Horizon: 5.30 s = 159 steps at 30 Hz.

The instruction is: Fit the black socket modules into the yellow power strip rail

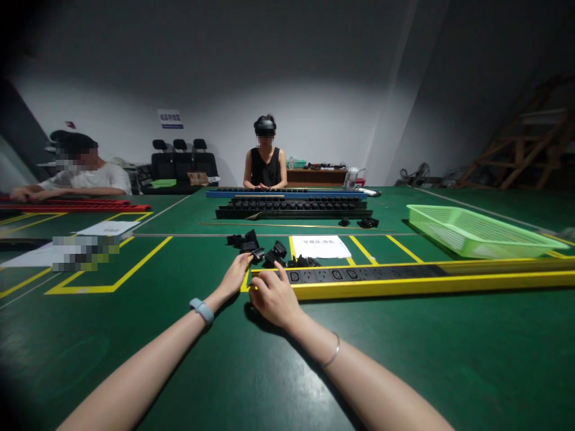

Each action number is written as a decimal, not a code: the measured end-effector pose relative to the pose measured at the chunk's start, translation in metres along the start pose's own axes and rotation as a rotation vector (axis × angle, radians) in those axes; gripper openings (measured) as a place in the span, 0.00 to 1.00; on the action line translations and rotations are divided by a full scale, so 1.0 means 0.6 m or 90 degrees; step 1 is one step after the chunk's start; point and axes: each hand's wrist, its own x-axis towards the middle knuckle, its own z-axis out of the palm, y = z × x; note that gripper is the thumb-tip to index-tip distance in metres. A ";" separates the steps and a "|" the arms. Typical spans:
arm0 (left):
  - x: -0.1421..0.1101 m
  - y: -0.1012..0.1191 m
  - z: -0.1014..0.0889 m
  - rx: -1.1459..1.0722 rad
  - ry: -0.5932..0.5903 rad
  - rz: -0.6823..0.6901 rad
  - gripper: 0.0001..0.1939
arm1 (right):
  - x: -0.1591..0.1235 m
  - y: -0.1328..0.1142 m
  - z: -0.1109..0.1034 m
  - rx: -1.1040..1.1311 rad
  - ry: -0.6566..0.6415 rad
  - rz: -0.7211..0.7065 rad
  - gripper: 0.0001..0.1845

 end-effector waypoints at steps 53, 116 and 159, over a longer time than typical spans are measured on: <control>-0.013 -0.009 -0.021 0.207 0.064 0.039 0.28 | -0.013 0.000 -0.004 0.123 -0.040 -0.274 0.08; -0.034 0.037 -0.099 -0.315 -0.402 -0.142 0.21 | -0.016 -0.011 -0.018 0.193 -0.362 -0.077 0.05; -0.031 0.035 -0.096 -0.311 -0.410 -0.133 0.24 | -0.015 -0.013 -0.018 0.209 -0.356 -0.061 0.05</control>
